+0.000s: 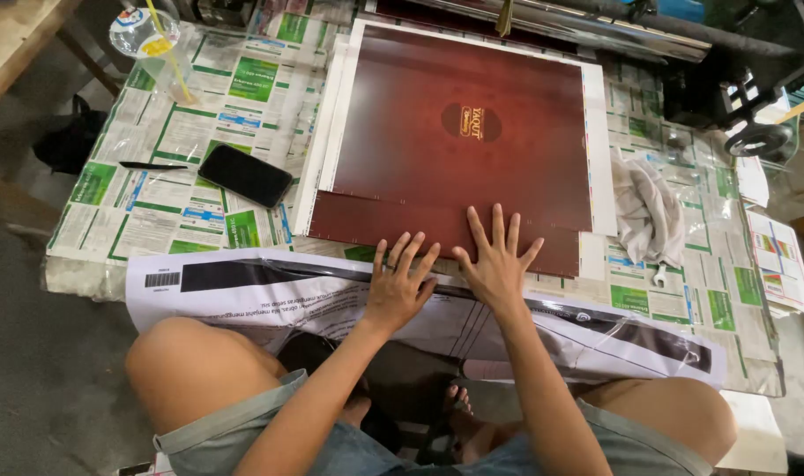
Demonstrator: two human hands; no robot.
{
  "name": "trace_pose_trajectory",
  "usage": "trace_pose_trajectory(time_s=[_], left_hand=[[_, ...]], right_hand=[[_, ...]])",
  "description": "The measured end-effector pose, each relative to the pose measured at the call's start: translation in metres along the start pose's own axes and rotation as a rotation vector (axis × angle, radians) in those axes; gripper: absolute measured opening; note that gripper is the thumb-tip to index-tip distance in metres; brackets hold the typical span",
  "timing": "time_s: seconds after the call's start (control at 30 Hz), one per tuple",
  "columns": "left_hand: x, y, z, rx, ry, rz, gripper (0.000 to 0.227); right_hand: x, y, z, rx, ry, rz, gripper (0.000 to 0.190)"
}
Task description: The person sits on the floor and repeatedly wipes a reddish-brown rectangular board with a white cloth. They smooth the surface with their hands and wipe it multiple times, occasionally picking up the cloth to continue cleaning.
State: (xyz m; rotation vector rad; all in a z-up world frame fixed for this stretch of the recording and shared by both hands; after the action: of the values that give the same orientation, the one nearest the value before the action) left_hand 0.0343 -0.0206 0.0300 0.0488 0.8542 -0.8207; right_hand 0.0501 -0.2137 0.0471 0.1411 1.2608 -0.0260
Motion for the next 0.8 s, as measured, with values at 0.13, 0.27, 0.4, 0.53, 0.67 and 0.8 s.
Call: trace_pose_trajectory(time_s=[0.13,0.27,0.4,0.53,0.67,0.8], left_hand=[[0.001,0.0,-0.001,0.006,-0.008,0.004,0.06],[0.005,0.002,-0.003,-0.007,0.015,-0.021,0.059],[0.008,0.002,-0.004,0.001,-0.002,-0.018,0.058],[0.006,0.003,-0.002,-0.006,-0.011,-0.02,0.058],[0.003,0.002,0.0,-0.01,-0.026,-0.02,0.057],[0.004,0.002,-0.001,0.001,-0.04,-0.019,0.055]], right_hand=[[0.01,-0.009,0.045,-0.002,0.018,-0.005,0.077],[0.018,-0.017,0.082,0.012,0.072,0.026,0.079],[0.021,-0.021,0.105,0.028,0.125,0.036,0.08],[0.026,-0.023,0.109,0.029,0.145,0.028,0.08],[0.024,-0.022,0.109,0.033,0.156,0.019,0.08],[0.029,-0.025,0.112,0.041,0.156,0.029,0.078]])
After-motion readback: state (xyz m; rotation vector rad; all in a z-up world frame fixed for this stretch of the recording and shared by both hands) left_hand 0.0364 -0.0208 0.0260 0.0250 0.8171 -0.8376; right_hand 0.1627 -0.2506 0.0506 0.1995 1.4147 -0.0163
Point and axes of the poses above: each hand's wrist, its own z-axis towards the middle knuckle, its own x-axis out of the palm, y = z × x, the point moved 5 cm from there along z, towards the middle knuckle, and after that the axes turned 6 degrees about -y, right-handed, at the moved point
